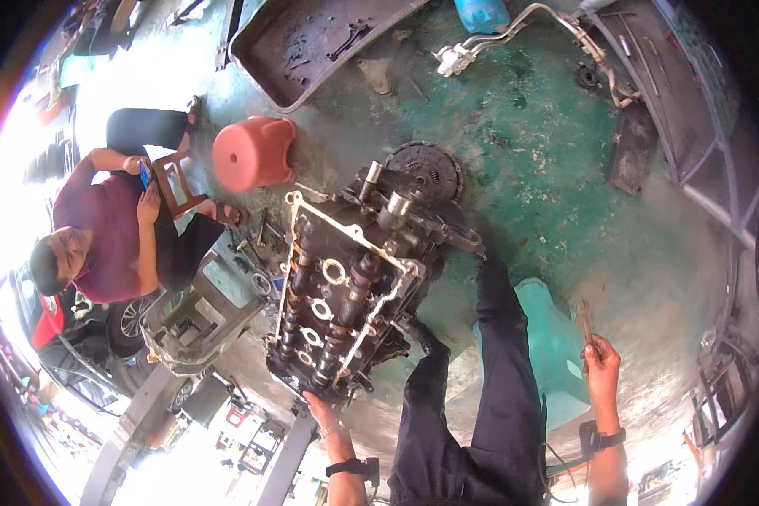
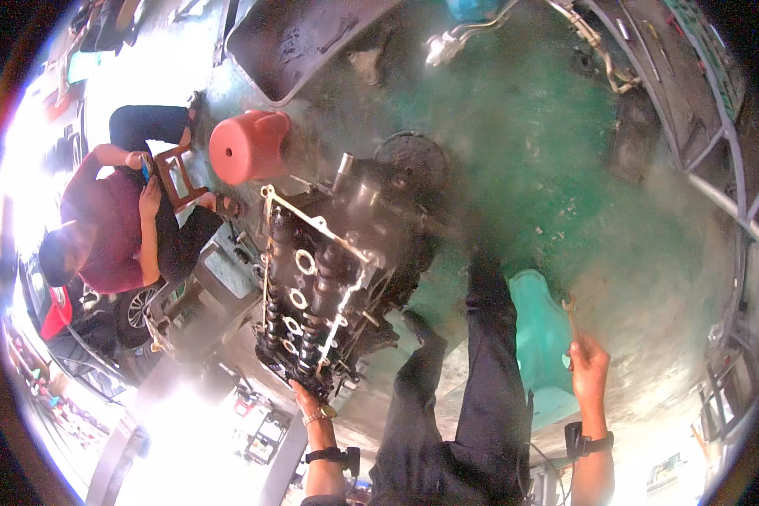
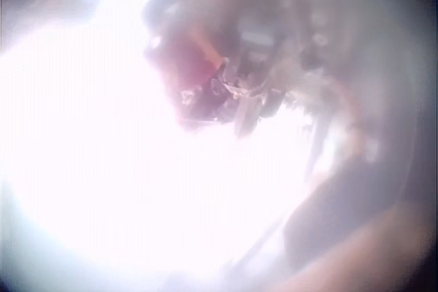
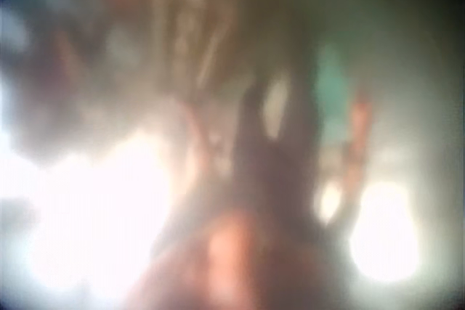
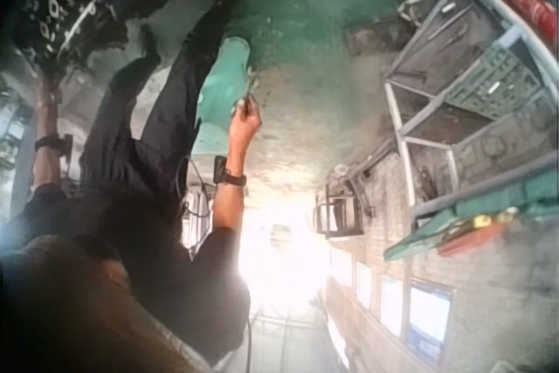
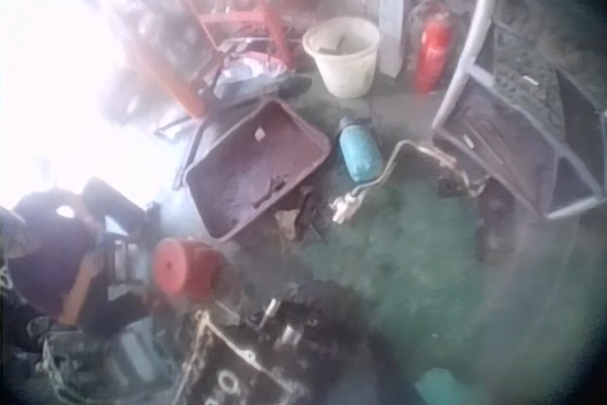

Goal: The person works on a disassembled engine block, using a wrench to loosen and remove bolts from the cylinder head and block. They rotate the engine to access different sides and continue removing fasteners with both hands.

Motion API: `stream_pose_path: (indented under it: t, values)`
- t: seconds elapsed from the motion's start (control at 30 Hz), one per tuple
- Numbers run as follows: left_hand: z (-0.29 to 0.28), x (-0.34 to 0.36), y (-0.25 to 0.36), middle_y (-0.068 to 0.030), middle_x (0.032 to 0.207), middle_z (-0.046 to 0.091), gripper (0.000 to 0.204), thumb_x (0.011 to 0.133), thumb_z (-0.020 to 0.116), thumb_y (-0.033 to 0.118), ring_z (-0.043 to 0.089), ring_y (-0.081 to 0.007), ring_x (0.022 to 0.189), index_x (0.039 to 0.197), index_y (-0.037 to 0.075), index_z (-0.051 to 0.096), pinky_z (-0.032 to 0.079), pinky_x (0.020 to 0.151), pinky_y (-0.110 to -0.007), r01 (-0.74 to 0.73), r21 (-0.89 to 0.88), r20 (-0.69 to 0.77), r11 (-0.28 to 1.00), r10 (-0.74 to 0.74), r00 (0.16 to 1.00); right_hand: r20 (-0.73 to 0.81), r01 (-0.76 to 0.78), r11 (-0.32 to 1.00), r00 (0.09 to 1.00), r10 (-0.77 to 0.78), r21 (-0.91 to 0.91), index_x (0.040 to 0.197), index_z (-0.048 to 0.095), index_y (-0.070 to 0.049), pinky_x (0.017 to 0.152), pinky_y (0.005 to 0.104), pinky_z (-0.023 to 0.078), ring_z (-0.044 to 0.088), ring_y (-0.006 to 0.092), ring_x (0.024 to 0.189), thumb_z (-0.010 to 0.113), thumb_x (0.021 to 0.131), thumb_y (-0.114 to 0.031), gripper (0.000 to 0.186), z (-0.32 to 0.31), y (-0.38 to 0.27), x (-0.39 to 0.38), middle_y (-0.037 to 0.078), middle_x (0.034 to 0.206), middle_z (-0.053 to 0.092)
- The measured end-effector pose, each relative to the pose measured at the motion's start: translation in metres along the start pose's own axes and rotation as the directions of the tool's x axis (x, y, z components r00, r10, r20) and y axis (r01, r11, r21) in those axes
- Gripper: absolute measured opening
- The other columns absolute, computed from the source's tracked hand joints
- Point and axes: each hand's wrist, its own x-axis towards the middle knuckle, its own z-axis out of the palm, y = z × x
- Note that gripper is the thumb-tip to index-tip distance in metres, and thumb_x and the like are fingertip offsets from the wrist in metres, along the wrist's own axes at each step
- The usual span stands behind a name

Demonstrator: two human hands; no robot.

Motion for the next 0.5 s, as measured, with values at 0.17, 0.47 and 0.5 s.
stream_pose_path:
  t: [0.17, 0.47, 0.5]
  values:
    - [-0.005, 0.014, -0.01, -0.0214, 0.122, 0.059, 0.078, 0.096, 0.031, 0.059, 0.059, -0.0285, 0.106, 0.128, -0.009, 0.051, 0.045, 0.095, -0.038, 0.102, 0.239, -0.164, 0.966, -0.063, 0.984, 0.082, 0.009, 0.999, 0.997, -0.006, -0.035, 0.109, 0.064, 0.001, 0.051, 0.0212, 0.041, 0.048, 0.0061, 0.057, 0.061, 0.092, -0.012, 0.022, 0.02, -0.032, 0.019, 0.001, 0.076, 0.061]
    - [0.008, 0.001, -0.086, -0.0214, 0.132, 0.049, 0.062, 0.099, 0.042, 0.043, 0.05, -0.0287, 0.118, 0.136, -0.008, 0.041, 0.037, 0.102, -0.037, -0.006, 0.159, -0.144, 0.987, 0.029, 0.989, 0.187, 0.184, 0.972, 0.97, -0.155, -0.146, 0.116, 0.058, -0.005, 0.047, 0.0152, 0.036, 0.046, 0.0021, 0.054, 0.058, 0.094, -0.013, 0.024, 0.054, -0.11, 0.017, -0.002, 0.074, 0.055]
    - [0.023, 0.002, -0.086, -0.0264, 0.136, 0.045, 0.06, 0.1, 0.041, 0.037, 0.047, -0.0328, 0.122, 0.137, -0.01, 0.038, 0.032, 0.107, -0.039, -0.156, 0.279, -0.069, 0.948, 0.181, 0.981, 0.199, 0.225, 0.965, 0.96, -0.197, -0.134, 0.116, 0.058, -0.005, 0.047, 0.0146, 0.035, 0.046, 0.0017, 0.054, 0.058, 0.094, -0.013, 0.023, 0.061, -0.114, 0.01, -0.003, 0.074, 0.055]
